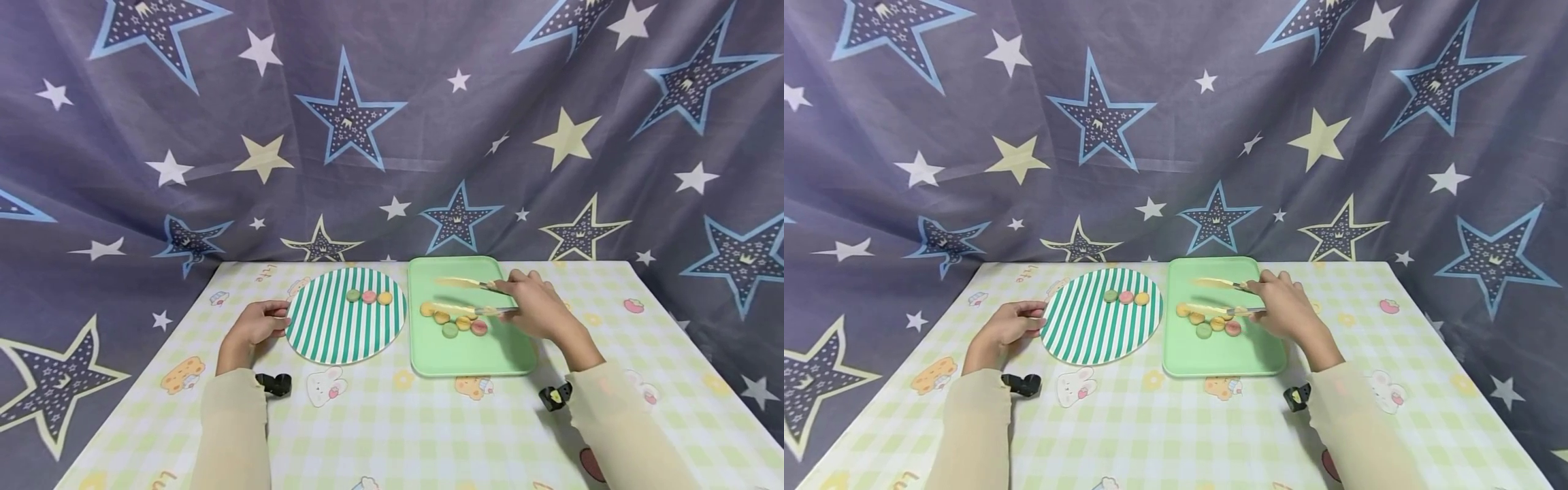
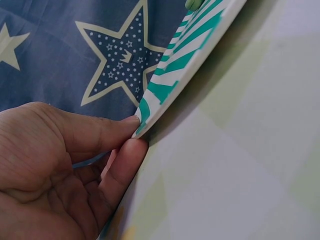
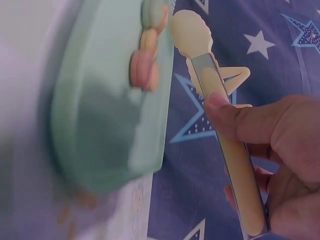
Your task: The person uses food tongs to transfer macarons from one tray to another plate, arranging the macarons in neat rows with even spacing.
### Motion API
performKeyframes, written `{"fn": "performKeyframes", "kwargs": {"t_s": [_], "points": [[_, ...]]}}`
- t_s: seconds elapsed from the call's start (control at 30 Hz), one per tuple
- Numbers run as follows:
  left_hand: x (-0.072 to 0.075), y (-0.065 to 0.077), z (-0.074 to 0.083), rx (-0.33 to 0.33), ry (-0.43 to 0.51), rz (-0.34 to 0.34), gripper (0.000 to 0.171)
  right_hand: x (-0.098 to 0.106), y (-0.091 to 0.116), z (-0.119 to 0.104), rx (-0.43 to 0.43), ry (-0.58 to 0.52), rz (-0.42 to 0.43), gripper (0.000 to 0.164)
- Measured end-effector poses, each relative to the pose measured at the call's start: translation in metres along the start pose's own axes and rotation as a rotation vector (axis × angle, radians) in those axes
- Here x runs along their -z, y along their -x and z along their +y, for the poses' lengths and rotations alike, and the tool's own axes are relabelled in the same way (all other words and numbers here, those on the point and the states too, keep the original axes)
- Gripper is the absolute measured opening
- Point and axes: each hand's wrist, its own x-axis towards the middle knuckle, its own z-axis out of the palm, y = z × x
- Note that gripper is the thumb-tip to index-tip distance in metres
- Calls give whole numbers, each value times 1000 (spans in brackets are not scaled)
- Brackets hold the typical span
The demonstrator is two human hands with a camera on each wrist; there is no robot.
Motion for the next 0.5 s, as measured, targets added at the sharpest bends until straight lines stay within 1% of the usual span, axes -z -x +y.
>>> {"fn": "performKeyframes", "kwargs": {"t_s": [0.2, 0.4, 0.5], "points": [[-2, 0, 1, 1, 6, -5, 51, 7, 18, 14, 10, 1, 2, 64], [-1, 0, 1, -4, 7, -3, 51, 11, 29, 27, 1, 1, -4, 65], [-1, 1, 1, 5, 11, 2, 50, 13, 33, 33, 11, 5, -2, 65]]}}
